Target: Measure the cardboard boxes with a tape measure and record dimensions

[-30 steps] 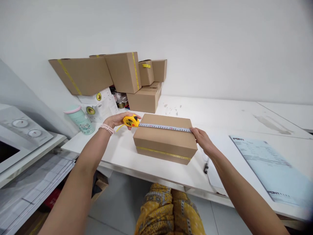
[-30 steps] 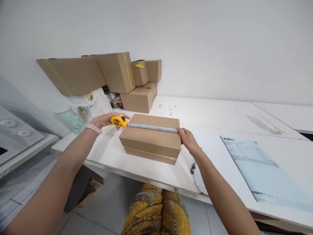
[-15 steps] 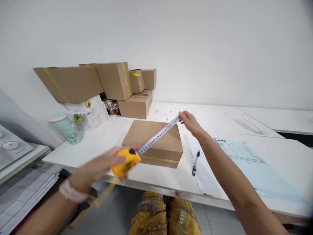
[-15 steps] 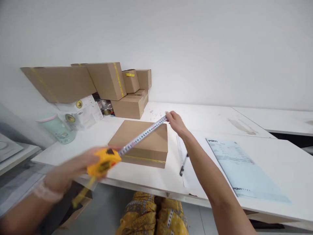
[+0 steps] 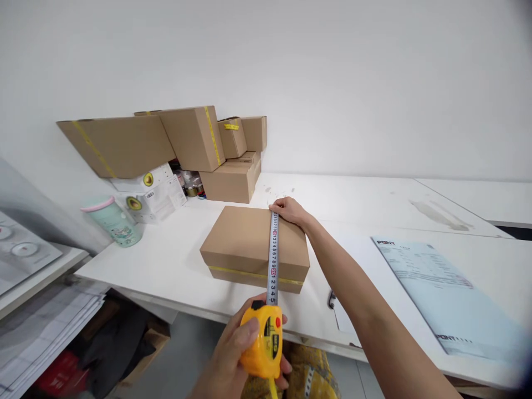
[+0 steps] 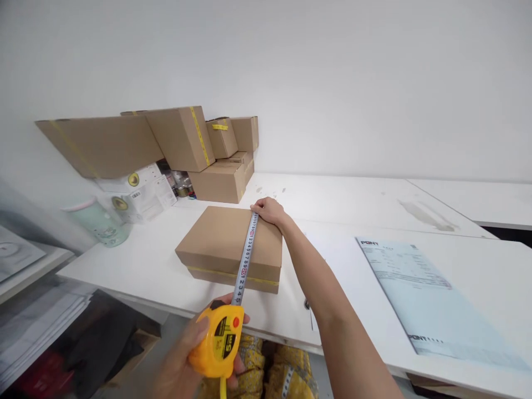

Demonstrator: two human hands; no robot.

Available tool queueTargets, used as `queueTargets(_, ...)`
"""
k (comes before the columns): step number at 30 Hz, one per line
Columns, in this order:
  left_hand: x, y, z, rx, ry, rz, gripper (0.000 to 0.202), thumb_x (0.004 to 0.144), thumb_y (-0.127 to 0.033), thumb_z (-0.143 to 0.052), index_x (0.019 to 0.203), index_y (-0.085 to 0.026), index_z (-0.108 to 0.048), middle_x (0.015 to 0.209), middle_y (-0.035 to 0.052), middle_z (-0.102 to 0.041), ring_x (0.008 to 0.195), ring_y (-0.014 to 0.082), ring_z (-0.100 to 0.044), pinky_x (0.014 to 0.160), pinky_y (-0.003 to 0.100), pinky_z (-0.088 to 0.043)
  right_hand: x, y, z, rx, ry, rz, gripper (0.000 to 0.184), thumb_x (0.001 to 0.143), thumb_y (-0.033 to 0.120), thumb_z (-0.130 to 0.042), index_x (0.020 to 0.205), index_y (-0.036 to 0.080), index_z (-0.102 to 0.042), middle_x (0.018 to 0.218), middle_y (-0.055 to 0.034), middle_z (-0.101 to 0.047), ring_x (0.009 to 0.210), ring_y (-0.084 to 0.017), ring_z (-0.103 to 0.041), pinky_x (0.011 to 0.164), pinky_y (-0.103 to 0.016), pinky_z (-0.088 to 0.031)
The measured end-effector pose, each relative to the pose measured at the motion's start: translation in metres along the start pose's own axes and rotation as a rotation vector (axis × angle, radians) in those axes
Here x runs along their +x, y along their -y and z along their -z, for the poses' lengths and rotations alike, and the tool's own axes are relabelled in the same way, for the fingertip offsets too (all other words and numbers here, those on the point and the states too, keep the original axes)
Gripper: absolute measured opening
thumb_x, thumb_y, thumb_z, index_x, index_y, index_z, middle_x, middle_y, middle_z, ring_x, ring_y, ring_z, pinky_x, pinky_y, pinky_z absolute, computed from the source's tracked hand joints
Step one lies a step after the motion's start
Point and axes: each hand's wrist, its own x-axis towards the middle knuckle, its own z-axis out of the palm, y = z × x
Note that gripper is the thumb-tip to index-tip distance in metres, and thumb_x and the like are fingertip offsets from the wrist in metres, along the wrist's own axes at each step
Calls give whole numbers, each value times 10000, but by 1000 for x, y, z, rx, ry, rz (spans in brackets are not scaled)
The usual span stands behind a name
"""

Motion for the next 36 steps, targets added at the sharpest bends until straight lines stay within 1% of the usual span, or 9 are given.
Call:
queueTargets(9, -10, 10, 14, 73, -156, -43, 519, 803, -572, -707, 1265, -337, -673, 1214, 140, -685, 680, 263, -714, 551, 380, -563, -7, 1, 1, 3, -3, -6, 413, 898, 448, -554, 577, 212, -442, 599, 6, -459, 599, -138, -384, 606, -309, -291)
queueTargets(16, -10, 4, 5, 84, -173, 1, 536, 766, -579, -746, 1235, -324, -700, 1207, 137, -693, 704, 273, -713, 574, 404, -585, -7, 4, 0, 38, -32, 21, 446, 908, 467, -561, 574, 213, -410, 598, 6, -426, 627, -142, -391, 630, -309, -322)
queueTargets(18, -16, -2, 6, 94, -178, -20, 546, 746, -598, -760, 1210, -312, -719, 1213, 140, -699, 699, 289, -713, 580, 435, -595, -10, 4, 1, 131, -198, 97, 441, 930, 542, -519, 642, 210, -497, 687, -15, -535, 711, -161, -479, 693, -308, -384)
queueTargets(20, -24, -8, 12, 117, -191, -113, 604, 682, -625, -804, 1196, -316, -731, 1226, 139, -707, 678, 303, -713, 569, 456, -602, -18, 0, 4, 263, -469, 133, 465, 958, 606, -436, 775, 207, -589, 860, -47, -640, 847, -180, -561, 792, -314, -435)
queueTargets(23, -32, -21, 36, 223, -320, -416, 686, 595, -625, -865, 1205, -345, -724, 1368, 108, -656, 710, 308, -721, 602, 476, -627, -46, -15, 6, 439, -699, 19, 493, 968, 630, -394, 954, 208, -647, 1065, -83, -683, 992, -198, -616, 869, -324, -474)
queueTargets(26, -24, -35, 74, 308, -493, -678, 708, 559, -542, -914, 1205, -350, -698, 1527, 64, -530, 729, 269, -726, 647, 476, -648, -94, -34, -3, 563, -601, -117, 486, 940, 634, -471, 1066, 209, -671, 1152, -103, -676, 1021, -214, -632, 844, -328, -514)
queueTargets(30, 4, -39, 121, 279, -509, -593, 692, 560, -491, -911, 1162, -256, -663, 1277, 105, -680, 733, 274, -745, 645, 449, -648, -162, -51, -33, 563, -438, -217, 607, 954, 689, -392, 1309, 244, -602, 1180, -109, -643, 958, -220, -631, 798, -361, -546)
queueTargets(33, 17, -38, 134, 239, -458, -480, 666, 562, -509, -890, 1119, -229, -657, 1208, 111, -696, 734, 293, -746, 637, 462, -649, -191, -48, -49, 472, -377, -72, 637, 946, 666, -421, 1456, 293, -502, 1179, -97, -590, 929, -220, -608, 826, -397, -549)
queueTargets(36, 17, -47, 129, 221, -397, -494, 657, 537, -515, -894, 1093, -240, -676, 1207, 99, -695, 718, 298, -741, 621, 473, -650, -194, -31, -44, 327, -369, 22, 636, 886, 622, -573, 1442, 316, -526, 1160, -93, -570, 963, -243, -586, 820, -395, -543)
